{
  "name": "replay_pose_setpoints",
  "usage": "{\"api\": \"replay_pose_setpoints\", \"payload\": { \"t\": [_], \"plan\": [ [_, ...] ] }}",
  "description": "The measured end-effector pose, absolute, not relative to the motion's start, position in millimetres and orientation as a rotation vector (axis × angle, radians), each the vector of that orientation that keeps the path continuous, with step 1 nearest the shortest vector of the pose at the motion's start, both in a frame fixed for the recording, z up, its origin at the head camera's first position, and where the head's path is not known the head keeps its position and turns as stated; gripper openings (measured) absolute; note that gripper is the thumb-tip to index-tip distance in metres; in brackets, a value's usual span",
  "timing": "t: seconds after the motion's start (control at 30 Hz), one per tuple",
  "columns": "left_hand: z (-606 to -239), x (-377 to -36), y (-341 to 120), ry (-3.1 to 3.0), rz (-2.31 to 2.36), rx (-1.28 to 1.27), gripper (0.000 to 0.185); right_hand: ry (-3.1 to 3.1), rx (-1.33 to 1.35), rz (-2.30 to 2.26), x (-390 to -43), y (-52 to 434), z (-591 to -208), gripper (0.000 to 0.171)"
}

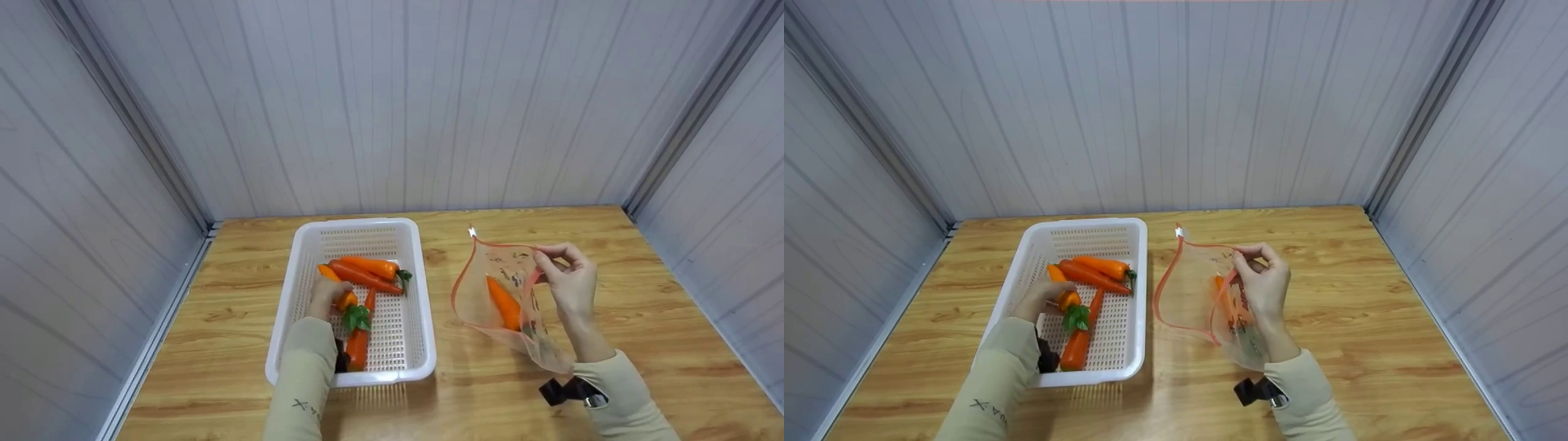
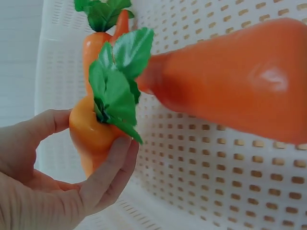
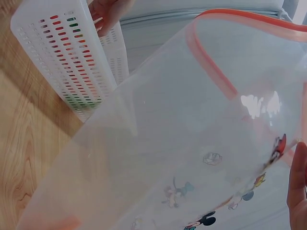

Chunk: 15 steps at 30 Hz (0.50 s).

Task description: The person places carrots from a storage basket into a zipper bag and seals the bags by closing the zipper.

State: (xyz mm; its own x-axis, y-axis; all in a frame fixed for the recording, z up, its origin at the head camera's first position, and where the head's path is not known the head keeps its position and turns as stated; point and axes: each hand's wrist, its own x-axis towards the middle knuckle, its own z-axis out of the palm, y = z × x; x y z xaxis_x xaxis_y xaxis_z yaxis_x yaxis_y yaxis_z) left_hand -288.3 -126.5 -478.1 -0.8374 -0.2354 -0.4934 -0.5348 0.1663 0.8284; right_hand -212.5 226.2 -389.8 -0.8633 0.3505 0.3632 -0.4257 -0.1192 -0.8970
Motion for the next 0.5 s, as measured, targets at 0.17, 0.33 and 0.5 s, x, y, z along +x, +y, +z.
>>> {"api": "replay_pose_setpoints", "payload": {
  "t": [0.17, 0.33, 0.5],
  "plan": [
    [-469.0, -293.6, -126.0, 2.355, 1.539, -0.709, 0.045, -1.684, 0.083, 2.004, -212.5, 225.8, -390.9, 0.012],
    [-453.0, -296.0, -120.6, 2.430, 1.490, -0.625, 0.045, -1.691, 0.103, 2.003, -214.1, 225.9, -391.0, 0.011],
    [-433.5, -292.5, -112.7, 2.507, 1.455, -0.501, 0.057, -1.703, 0.090, 2.005, -215.4, 225.0, -391.5, 0.011]
  ]
}}
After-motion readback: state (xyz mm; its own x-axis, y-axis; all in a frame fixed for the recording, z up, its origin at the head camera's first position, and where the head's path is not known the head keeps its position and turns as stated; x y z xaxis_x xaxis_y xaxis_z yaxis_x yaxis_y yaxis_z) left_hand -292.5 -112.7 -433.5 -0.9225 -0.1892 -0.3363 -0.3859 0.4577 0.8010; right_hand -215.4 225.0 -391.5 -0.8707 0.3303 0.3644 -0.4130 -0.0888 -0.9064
